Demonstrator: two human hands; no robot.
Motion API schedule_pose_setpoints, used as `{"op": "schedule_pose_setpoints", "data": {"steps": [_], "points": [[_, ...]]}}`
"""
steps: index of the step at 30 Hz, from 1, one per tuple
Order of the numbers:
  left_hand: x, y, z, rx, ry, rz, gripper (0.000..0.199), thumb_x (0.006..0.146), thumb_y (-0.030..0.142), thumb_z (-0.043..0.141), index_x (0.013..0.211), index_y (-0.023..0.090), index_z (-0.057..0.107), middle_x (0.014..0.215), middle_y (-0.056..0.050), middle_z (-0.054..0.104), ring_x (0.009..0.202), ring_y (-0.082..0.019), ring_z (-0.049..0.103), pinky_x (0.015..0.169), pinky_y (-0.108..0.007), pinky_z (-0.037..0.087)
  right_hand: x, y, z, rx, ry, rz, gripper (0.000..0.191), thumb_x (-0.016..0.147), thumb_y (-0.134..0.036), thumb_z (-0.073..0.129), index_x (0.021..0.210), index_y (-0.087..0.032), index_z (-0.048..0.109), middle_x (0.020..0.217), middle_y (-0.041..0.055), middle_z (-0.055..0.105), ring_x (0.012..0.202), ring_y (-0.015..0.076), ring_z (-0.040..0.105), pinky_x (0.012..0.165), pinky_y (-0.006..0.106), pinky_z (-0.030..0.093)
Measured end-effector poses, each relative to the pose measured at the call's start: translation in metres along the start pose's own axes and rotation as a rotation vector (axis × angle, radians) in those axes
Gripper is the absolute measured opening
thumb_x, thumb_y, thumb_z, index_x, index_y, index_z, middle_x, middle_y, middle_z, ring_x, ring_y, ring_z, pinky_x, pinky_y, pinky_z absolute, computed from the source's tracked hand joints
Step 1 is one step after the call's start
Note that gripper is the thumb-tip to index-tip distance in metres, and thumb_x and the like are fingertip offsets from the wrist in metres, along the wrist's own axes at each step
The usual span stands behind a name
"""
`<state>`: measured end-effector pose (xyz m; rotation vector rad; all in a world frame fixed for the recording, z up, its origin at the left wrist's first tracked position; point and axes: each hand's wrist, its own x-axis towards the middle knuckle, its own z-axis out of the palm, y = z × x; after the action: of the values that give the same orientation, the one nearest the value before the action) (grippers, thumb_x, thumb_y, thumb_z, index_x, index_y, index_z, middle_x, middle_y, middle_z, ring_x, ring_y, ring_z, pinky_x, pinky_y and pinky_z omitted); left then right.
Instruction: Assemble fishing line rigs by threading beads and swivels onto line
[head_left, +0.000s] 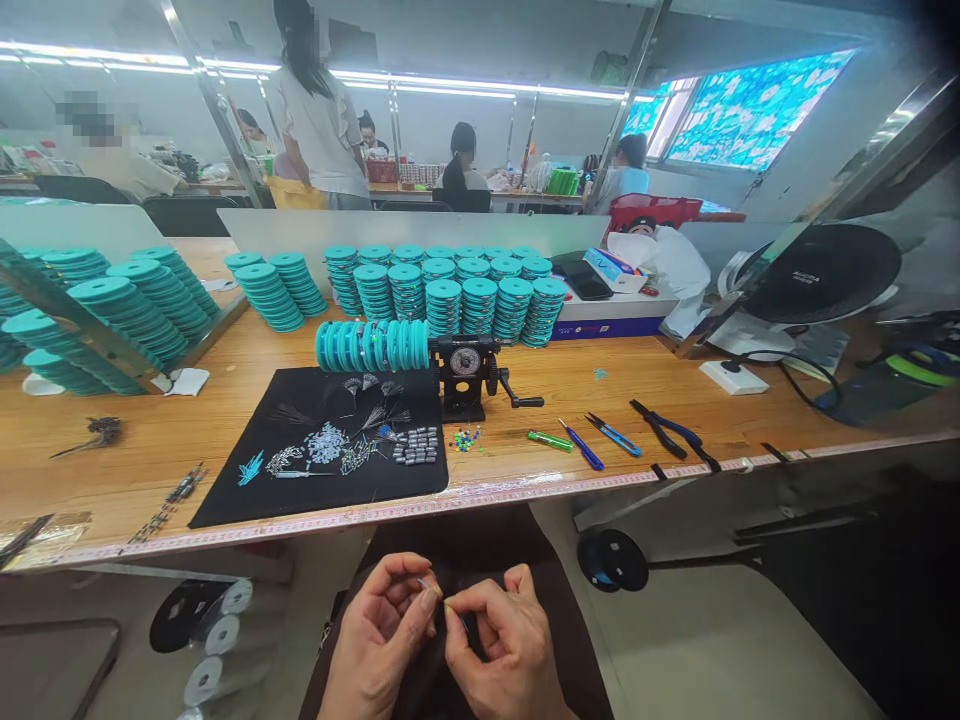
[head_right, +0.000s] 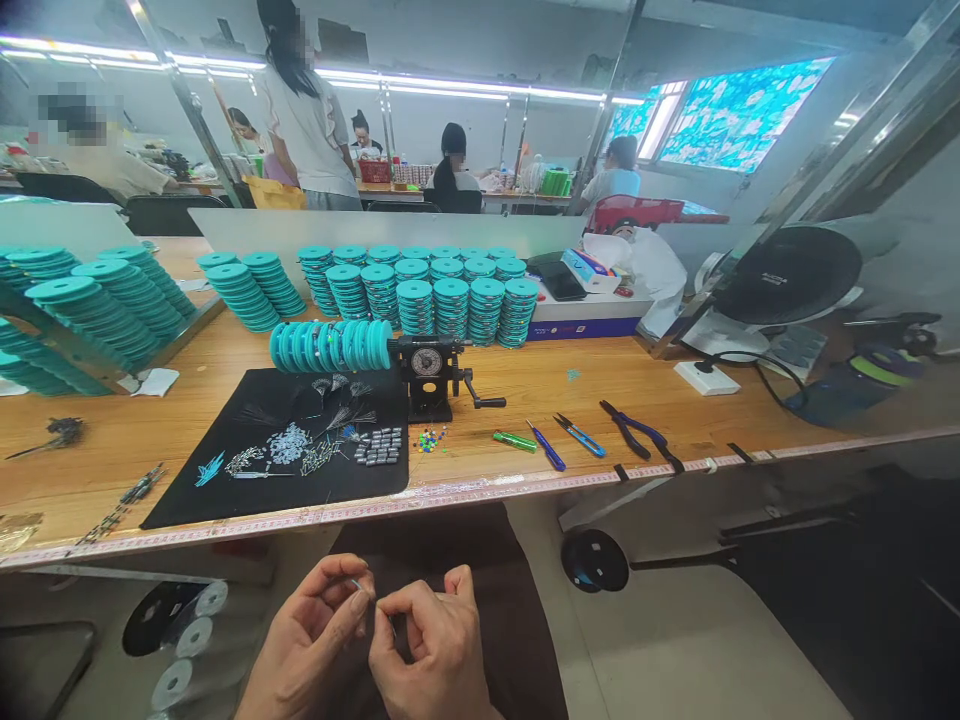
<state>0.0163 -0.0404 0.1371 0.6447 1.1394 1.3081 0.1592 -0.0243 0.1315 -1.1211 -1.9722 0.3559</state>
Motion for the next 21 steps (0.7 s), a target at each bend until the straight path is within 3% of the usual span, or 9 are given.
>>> {"op": "schedule_pose_setpoints", "data": {"steps": [21], "points": [[0.0002, 0.0006, 0.0013, -0.021, 0.005, -0.001, 0.030, 0.069, 0.033, 0.082, 0.090, 0.017, 0.067, 0.072, -0.003, 0.066, 0.061, -0.012, 0.054, 0.054, -0.020, 0.046, -0.0026, 0.0005, -0.0004, 0.006, -0.015, 0.037, 0.013, 0.076, -0.009, 0.056, 0.068, -0.019, 0.058, 0.045, -0.0111, 0.030, 0.041, 0.0090, 0.031, 0.060, 0.029, 0.035]]}}
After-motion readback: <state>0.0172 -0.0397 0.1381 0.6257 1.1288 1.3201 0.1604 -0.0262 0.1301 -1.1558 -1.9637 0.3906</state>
